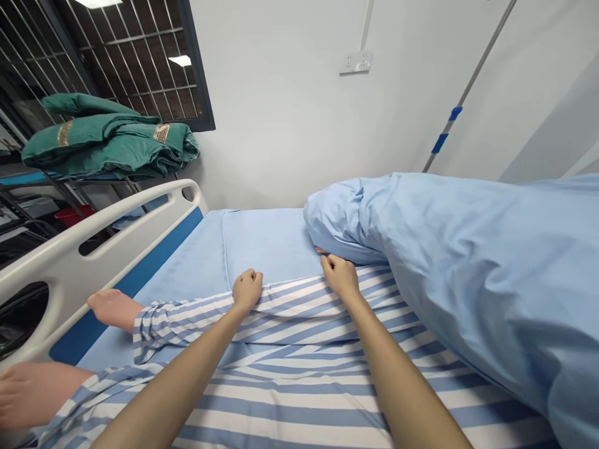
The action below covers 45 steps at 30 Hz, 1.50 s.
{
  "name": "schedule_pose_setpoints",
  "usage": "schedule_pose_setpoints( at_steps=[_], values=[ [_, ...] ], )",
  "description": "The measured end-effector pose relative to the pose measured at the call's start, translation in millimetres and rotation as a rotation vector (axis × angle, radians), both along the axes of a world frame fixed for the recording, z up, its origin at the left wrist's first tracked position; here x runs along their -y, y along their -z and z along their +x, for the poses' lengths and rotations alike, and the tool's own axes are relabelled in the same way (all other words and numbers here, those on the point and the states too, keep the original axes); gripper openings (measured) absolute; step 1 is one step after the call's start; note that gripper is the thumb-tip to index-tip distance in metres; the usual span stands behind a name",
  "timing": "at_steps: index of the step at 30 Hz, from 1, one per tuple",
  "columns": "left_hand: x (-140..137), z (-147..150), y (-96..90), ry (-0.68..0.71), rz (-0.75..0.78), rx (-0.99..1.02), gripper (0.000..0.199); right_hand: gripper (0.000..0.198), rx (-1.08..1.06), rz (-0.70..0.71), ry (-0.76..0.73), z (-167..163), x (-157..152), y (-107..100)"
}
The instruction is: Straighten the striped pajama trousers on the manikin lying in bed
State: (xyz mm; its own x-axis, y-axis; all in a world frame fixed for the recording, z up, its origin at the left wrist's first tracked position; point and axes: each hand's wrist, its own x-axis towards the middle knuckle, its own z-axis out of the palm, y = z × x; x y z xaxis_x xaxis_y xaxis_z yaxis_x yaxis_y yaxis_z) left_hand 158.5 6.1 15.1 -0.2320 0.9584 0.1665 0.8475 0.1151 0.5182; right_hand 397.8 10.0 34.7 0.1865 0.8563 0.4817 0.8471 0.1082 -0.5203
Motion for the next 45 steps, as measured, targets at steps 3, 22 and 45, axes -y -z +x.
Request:
schedule_pose_setpoints(
  at_steps=[3, 22, 45],
  values=[
    [0.9, -2.3, -0.4, 0.006, -0.003, 0.013, 0.027, 0.038, 0.045, -0.04, -0.081, -16.2, 3.6, -0.1],
    [14.5, -44.4, 2.1, -0.031, -0.026, -0.103, 0.025, 0.04, -0.095, -0.022, -0.176, -69.5, 24.0, -2.8],
    [30.9, -119.8, 5.1, -0.082, -0.097, -0.167, 0.02, 0.041, -0.195, -0.162, -0.261, -122.5, 94.9, 16.5]
  ],
)
